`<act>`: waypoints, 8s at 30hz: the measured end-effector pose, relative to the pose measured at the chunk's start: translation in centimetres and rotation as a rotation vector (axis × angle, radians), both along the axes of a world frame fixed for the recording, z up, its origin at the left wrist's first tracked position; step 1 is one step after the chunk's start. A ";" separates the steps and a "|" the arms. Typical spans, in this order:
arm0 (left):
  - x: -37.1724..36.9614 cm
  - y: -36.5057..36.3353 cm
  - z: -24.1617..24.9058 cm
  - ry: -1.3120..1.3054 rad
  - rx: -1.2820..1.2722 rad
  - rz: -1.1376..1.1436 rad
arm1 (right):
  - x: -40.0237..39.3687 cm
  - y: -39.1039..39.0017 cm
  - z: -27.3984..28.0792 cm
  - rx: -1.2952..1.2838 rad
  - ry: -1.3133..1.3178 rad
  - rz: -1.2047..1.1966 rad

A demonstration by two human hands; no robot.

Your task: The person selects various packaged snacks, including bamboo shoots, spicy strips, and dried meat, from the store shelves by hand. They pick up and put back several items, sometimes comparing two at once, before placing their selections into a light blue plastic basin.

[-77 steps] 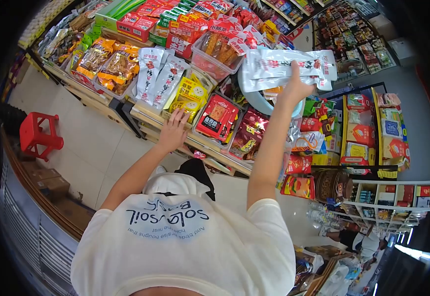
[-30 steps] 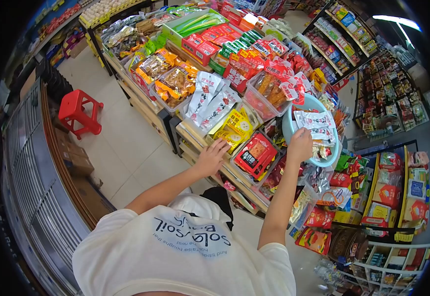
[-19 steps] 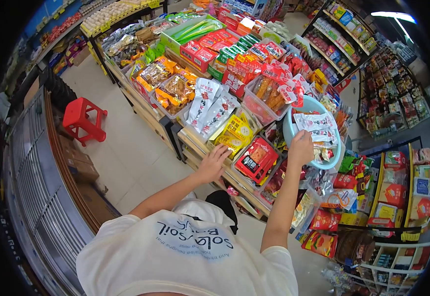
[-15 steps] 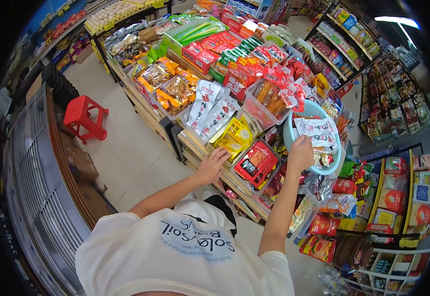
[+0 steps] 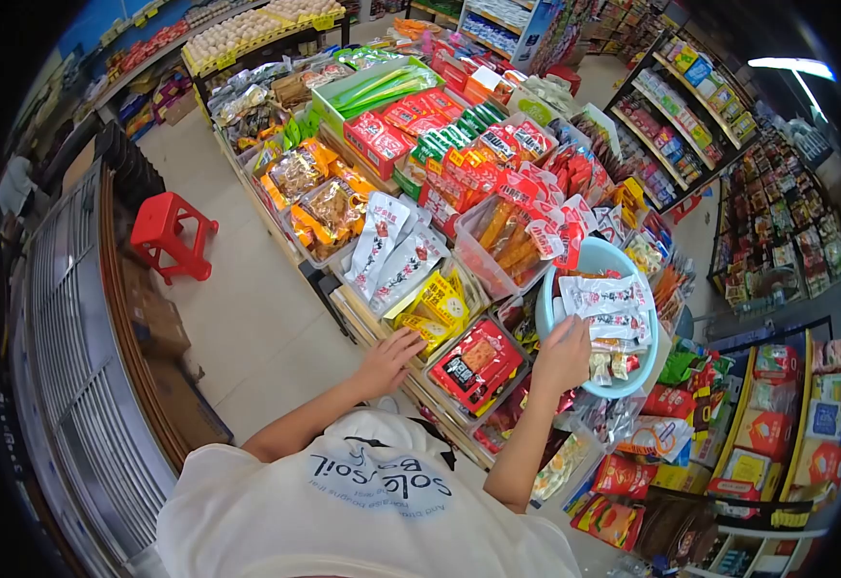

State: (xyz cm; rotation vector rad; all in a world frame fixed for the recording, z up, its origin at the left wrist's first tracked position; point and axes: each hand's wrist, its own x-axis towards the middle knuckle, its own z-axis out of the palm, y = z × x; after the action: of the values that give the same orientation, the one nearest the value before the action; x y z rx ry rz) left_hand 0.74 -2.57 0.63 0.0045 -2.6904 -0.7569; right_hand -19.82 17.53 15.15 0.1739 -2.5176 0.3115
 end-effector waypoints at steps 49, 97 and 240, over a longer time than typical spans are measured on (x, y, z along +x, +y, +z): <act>-31.1 -45.9 14.7 -0.041 -0.353 0.399 | -1.2 -4.0 0.6 -0.070 -0.280 -0.288; -6.7 -18.2 15.1 -0.703 1.184 -0.642 | 14.4 -22.0 4.2 -1.623 -0.530 0.173; -9.2 -14.1 14.8 -0.618 0.990 -0.572 | 11.0 -14.6 3.2 -0.854 -0.879 0.475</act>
State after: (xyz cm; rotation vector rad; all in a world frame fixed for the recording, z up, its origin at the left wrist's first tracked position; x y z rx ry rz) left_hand -8.48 -16.68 15.47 -0.3451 -2.4818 -2.5271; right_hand -8.80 2.93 18.39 0.3337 -2.8220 1.9538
